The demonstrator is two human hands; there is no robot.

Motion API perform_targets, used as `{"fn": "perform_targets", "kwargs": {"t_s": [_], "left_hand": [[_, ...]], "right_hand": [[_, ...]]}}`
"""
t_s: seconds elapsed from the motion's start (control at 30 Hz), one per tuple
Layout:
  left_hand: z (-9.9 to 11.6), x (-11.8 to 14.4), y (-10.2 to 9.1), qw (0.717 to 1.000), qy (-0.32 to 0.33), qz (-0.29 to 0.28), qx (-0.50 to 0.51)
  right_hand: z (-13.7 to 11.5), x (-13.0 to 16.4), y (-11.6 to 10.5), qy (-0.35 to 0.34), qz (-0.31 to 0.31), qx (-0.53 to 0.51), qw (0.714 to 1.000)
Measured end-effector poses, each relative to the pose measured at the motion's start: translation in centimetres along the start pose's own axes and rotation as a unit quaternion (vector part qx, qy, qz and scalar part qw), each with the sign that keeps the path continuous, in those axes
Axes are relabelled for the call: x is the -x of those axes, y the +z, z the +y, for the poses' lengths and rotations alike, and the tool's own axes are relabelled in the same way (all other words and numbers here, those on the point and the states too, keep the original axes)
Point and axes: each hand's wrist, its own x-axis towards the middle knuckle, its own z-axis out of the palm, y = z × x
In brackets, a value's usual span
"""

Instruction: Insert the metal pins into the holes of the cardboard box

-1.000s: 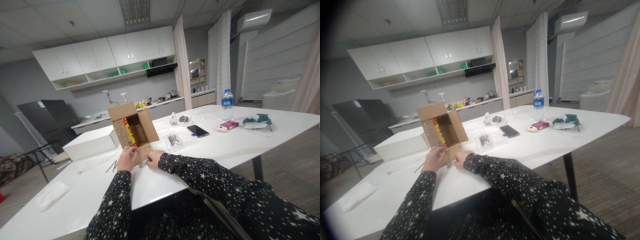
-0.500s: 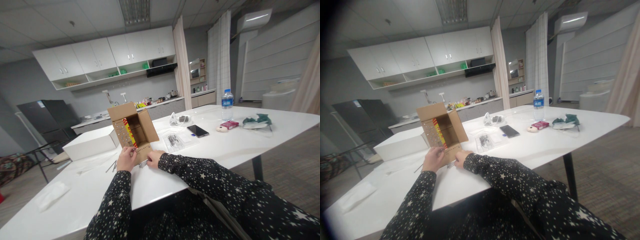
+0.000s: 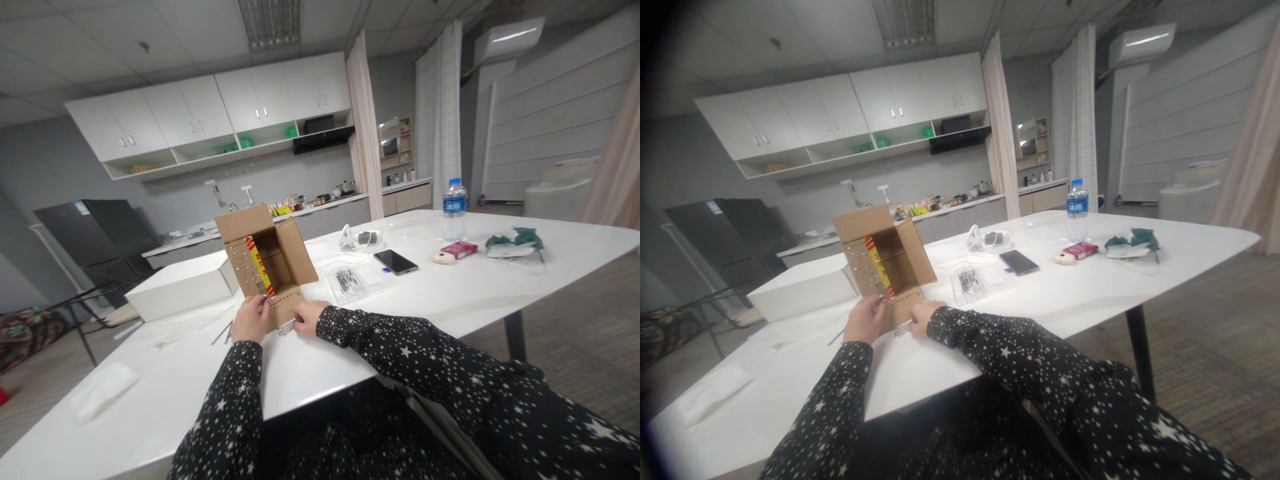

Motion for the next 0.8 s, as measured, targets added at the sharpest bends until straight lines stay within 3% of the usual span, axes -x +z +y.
{"fn": "perform_targets", "kwargs": {"t_s": [0.17,0.33,0.53,0.8], "left_hand": [[0.5,0.2,-0.4,0.999,-0.032,0.015,-0.01],[1.4,0.4,-1.2,0.995,-0.094,-0.016,-0.029],[2.4,0.6,-1.8,0.989,-0.15,0.004,-0.009],[2.4,0.7,-1.9,0.987,-0.158,0.013,0.027]], "right_hand": [[0.0,0.0,0.0,0.001,0.001,0.002,1.0],[-0.1,0.1,-0.1,-0.003,0.004,0.0,1.0],[0.0,0.1,-0.1,-0.002,0.001,-0.001,1.0],[-0.2,0.4,-0.5,0.0,-0.007,-0.004,1.0]]}}
